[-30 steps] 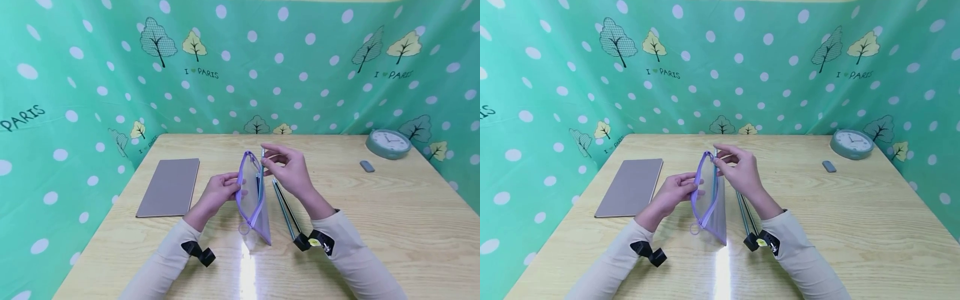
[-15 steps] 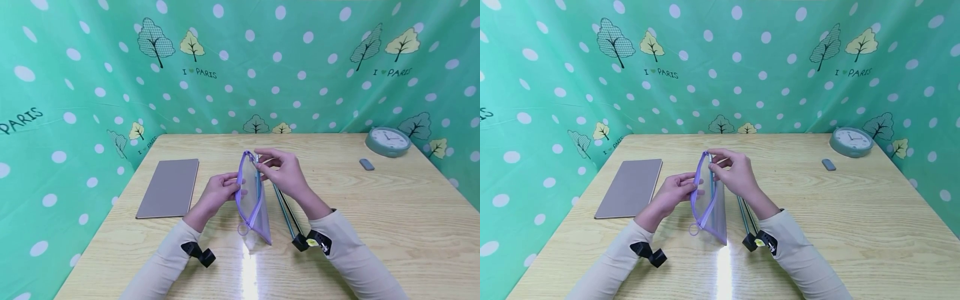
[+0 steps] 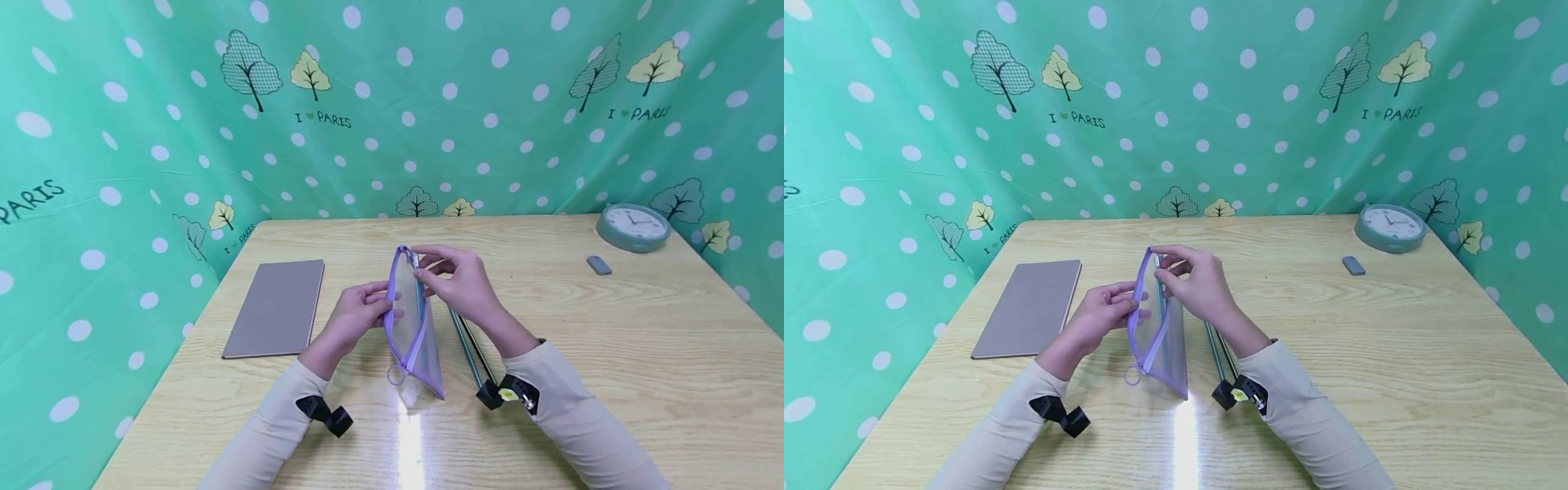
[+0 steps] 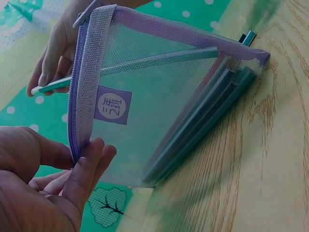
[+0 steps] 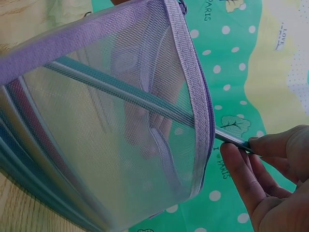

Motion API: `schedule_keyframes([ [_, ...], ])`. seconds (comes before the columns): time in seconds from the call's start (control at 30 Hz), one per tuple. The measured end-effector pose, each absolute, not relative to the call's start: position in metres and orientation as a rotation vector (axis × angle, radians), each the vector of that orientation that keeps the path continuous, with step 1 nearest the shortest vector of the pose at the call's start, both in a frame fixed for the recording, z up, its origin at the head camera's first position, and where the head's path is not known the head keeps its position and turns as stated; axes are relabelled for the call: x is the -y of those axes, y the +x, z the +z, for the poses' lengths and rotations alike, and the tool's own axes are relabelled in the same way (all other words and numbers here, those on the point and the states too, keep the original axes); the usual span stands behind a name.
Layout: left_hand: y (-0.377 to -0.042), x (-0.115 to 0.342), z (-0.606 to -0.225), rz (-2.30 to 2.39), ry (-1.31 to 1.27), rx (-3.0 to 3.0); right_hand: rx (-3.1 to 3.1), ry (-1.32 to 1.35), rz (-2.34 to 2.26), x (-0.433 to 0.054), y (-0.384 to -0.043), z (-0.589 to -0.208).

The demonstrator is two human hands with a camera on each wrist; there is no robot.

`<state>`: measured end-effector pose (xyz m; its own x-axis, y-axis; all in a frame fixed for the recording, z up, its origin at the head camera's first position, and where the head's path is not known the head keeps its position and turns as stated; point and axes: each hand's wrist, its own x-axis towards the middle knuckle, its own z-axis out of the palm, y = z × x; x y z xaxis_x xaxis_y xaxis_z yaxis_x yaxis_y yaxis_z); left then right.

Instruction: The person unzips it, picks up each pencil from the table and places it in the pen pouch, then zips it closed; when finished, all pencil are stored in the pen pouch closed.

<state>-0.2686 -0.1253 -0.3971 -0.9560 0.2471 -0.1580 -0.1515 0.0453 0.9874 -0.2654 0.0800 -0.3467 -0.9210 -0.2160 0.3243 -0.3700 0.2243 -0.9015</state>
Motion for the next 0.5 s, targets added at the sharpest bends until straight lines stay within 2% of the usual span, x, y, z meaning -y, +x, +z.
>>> schedule_keyframes([
  [0.5, -0.2682, 0.1243, -0.3959, 2.002, 0.098, -2.041, 2.359, 0.507, 1.775, -0.0808, -0.2654, -0.3459],
])
